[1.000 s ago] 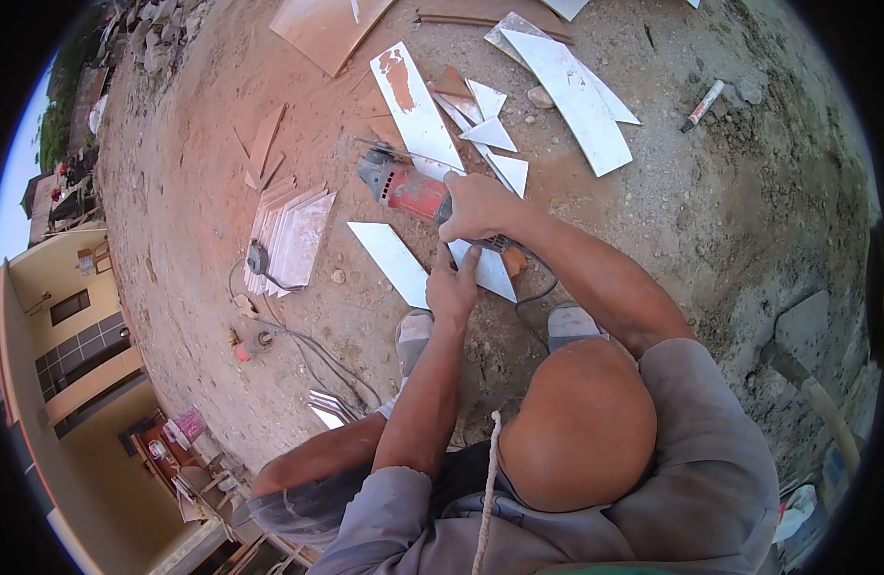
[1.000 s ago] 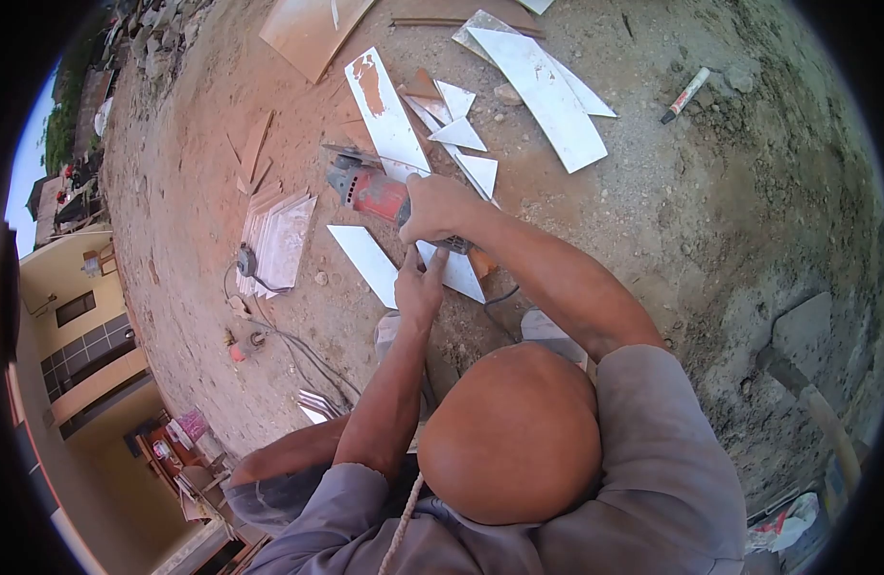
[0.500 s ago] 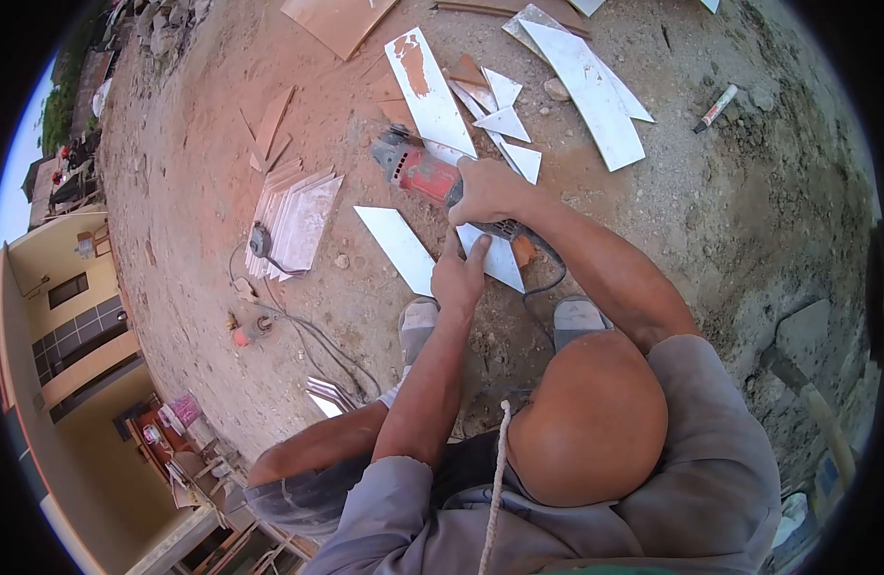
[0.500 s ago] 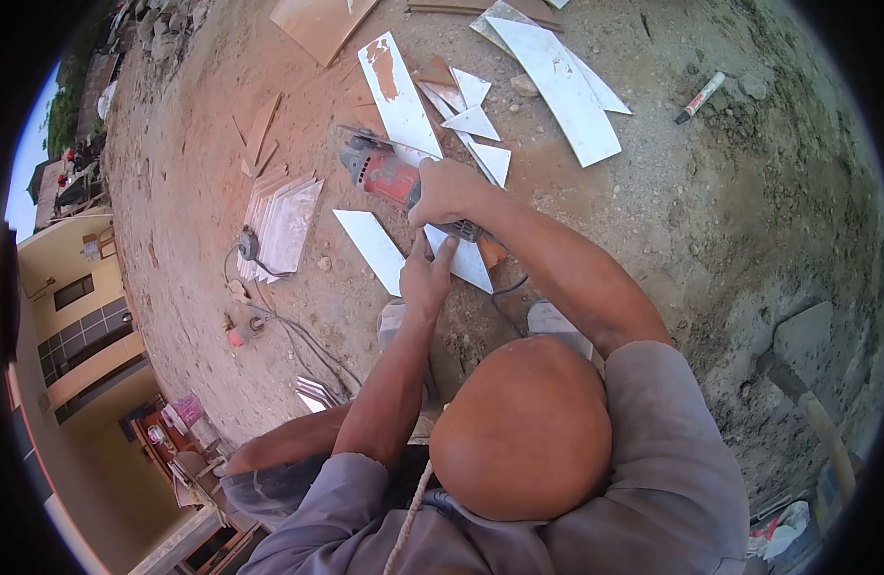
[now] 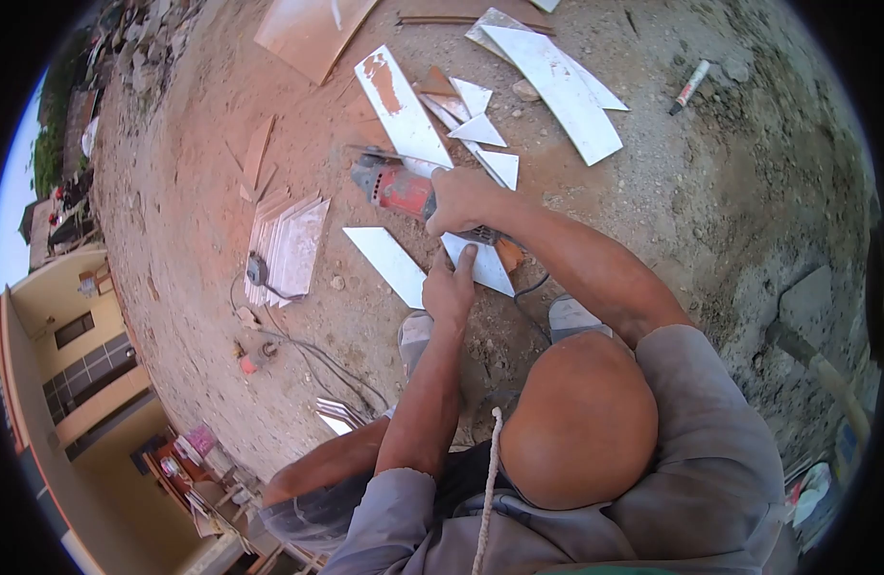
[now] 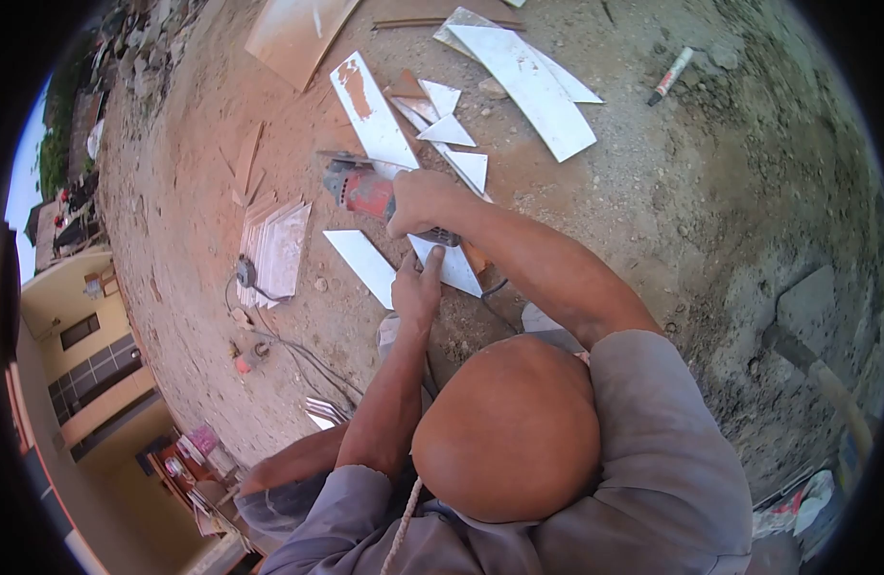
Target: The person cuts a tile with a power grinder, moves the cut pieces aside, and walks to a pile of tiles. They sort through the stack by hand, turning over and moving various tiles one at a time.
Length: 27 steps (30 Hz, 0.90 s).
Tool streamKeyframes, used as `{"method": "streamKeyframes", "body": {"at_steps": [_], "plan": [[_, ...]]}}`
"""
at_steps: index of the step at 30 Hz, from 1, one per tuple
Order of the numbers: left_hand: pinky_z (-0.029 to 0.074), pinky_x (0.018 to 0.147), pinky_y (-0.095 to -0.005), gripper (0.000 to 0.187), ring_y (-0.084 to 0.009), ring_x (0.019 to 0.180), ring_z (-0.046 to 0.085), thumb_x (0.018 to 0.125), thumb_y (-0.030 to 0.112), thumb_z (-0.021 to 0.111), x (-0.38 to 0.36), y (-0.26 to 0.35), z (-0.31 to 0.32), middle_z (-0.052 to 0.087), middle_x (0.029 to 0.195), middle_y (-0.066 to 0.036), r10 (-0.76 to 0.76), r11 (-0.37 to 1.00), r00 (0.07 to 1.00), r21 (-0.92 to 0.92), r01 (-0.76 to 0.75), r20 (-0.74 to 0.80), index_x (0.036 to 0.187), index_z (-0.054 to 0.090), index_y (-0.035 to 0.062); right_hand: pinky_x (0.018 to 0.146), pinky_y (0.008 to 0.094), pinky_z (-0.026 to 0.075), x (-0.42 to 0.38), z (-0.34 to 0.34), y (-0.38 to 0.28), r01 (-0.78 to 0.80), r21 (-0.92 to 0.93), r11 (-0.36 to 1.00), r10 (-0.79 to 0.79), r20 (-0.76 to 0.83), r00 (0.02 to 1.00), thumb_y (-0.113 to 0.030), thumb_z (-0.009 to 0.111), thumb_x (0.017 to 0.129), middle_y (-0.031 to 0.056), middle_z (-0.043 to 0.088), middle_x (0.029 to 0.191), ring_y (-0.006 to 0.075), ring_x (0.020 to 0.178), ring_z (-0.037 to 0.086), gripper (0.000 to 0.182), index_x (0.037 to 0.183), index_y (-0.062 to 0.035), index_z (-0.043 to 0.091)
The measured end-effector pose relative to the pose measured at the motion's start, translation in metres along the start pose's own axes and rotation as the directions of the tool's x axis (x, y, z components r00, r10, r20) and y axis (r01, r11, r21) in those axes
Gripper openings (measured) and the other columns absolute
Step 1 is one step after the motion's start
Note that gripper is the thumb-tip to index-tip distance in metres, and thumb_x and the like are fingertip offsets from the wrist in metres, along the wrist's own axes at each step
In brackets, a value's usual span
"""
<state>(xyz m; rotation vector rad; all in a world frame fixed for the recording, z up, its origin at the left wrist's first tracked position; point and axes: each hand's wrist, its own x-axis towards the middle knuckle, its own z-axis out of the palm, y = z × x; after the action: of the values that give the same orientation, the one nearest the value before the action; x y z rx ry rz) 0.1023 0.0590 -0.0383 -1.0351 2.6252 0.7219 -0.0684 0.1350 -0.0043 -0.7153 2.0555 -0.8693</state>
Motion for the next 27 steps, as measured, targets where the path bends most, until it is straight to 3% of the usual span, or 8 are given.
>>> {"method": "streamKeyframes", "body": {"at_steps": [2, 7, 15, 21, 27], "plan": [[0.051, 0.062, -0.0372, 0.062, -0.0242, 0.058, 0.068, 0.090, 0.055, 0.057, 0.004, -0.011, 0.009, 0.067, 0.067, -0.014, 0.028, 0.999, 0.999, -0.022, -0.029, -0.030, 0.119, 0.063, 0.0002, 0.084, 0.0408, 0.054, -0.001, -0.001, 0.000, 0.004, -0.007, 1.000, -0.004, 0.004, 1.000, -0.030, 0.073, 0.060, 0.0299, 0.066, 0.100, 0.0394, 0.096, 0.066, 0.063, 0.106, 0.0100, 0.059], [0.051, 0.058, -0.0343, 0.062, -0.0220, 0.052, 0.066, 0.091, 0.052, 0.058, 0.004, -0.014, 0.011, 0.067, 0.068, -0.013, 0.054, 0.989, 0.998, -0.135, -0.056, -0.015, 0.117, 0.063, -0.0033, 0.081, 0.0407, 0.055, -0.003, 0.000, 0.003, -0.005, 0.016, 1.000, 0.005, 0.006, 1.000, -0.029, 0.073, 0.060, 0.0287, 0.067, 0.097, 0.0388, 0.092, 0.068, 0.060, 0.103, 0.0097, 0.060], [0.050, 0.077, -0.0397, 0.062, -0.0315, 0.085, 0.068, 0.091, 0.051, 0.060, -0.011, 0.022, -0.013, 0.070, 0.088, -0.021, -0.035, 0.988, 0.998, -0.151, 0.043, 0.057, 0.117, 0.063, -0.0053, 0.080, 0.0403, 0.055, -0.007, -0.002, 0.008, 0.019, 0.013, 1.000, -0.019, 0.009, 1.000, -0.029, 0.072, 0.060, 0.0288, 0.067, 0.096, 0.0384, 0.090, 0.068, 0.060, 0.103, 0.0103, 0.059], [0.050, 0.076, -0.0394, 0.066, -0.0306, 0.083, 0.068, 0.089, 0.055, 0.060, -0.009, 0.013, -0.005, 0.070, 0.087, -0.021, 0.006, 0.978, 1.000, -0.211, -0.004, 0.010, 0.113, 0.064, -0.0059, 0.080, 0.0400, 0.055, -0.010, -0.003, 0.010, 0.024, 0.019, 1.000, -0.024, 0.013, 1.000, -0.030, 0.073, 0.060, 0.0286, 0.067, 0.096, 0.0379, 0.090, 0.068, 0.061, 0.103, 0.0105, 0.059], [0.051, 0.074, -0.0382, 0.064, -0.0291, 0.080, 0.068, 0.089, 0.055, 0.060, -0.003, -0.006, 0.006, 0.070, 0.085, -0.020, -0.002, 0.991, 1.000, -0.133, -0.001, -0.021, 0.105, 0.065, -0.0067, 0.080, 0.0398, 0.055, -0.014, -0.002, 0.013, 0.029, 0.022, 0.999, -0.029, 0.009, 1.000, -0.029, 0.072, 0.059, 0.0289, 0.067, 0.096, 0.0385, 0.090, 0.068, 0.059, 0.101, 0.0104, 0.060]]}}
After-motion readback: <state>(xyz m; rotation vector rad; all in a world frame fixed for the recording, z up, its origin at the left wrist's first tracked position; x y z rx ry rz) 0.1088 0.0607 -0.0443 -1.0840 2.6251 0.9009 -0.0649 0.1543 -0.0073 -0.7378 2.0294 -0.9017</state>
